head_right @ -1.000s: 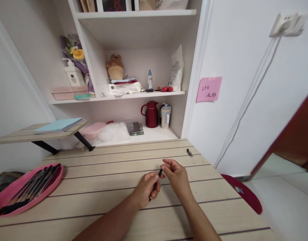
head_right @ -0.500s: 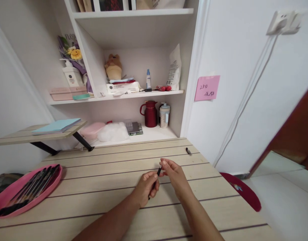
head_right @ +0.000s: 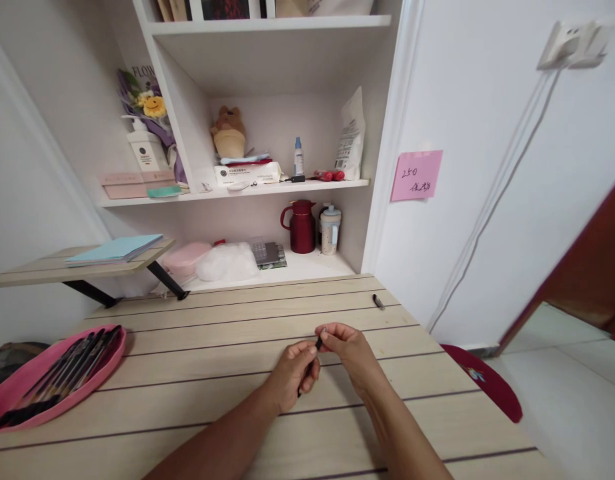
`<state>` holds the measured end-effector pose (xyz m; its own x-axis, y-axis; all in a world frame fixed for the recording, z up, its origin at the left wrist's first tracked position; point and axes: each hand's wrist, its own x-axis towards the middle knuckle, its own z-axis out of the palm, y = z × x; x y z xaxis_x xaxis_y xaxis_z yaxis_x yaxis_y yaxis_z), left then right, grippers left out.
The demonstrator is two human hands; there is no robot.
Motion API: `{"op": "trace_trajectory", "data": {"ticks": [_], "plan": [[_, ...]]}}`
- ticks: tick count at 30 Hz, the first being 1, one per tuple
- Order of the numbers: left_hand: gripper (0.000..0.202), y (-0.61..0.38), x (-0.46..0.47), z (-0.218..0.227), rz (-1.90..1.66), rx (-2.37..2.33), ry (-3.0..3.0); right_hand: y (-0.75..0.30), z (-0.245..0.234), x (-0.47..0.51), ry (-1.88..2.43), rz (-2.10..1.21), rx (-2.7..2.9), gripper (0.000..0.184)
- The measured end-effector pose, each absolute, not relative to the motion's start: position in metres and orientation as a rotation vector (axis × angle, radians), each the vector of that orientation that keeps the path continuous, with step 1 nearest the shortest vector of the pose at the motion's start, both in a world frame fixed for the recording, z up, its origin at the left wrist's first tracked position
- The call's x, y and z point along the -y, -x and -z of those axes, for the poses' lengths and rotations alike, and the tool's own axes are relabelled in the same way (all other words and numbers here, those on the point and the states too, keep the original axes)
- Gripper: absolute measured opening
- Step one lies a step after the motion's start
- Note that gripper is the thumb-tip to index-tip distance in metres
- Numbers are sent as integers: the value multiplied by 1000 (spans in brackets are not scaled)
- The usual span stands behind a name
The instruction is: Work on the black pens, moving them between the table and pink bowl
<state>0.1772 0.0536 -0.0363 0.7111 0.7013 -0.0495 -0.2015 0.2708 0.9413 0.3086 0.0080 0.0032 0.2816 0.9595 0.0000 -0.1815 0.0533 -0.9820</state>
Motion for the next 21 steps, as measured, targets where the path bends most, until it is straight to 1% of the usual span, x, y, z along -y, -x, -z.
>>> {"op": "trace_trajectory", "data": {"ticks": [4,8,13,18,21], "plan": [[35,-177,-53,35,-645,-512,-1149,-306,-4,-8,1178,-1024,865,27],[35,-177,-53,35,-645,-505,-1159,-307,-5,-7,1147,-1091,850,33],[35,-177,-54,35,-645,-502,-1174,-308,-2,-8,1168,-1027,844,24],[38,-177,-54,34,-644,-491,-1173,-308,-5,-8,1095,-1124,783,33],[40,-178,-54,34,-642,-500,-1169,-308,-4,-9,1103,-1084,773,29]]}}
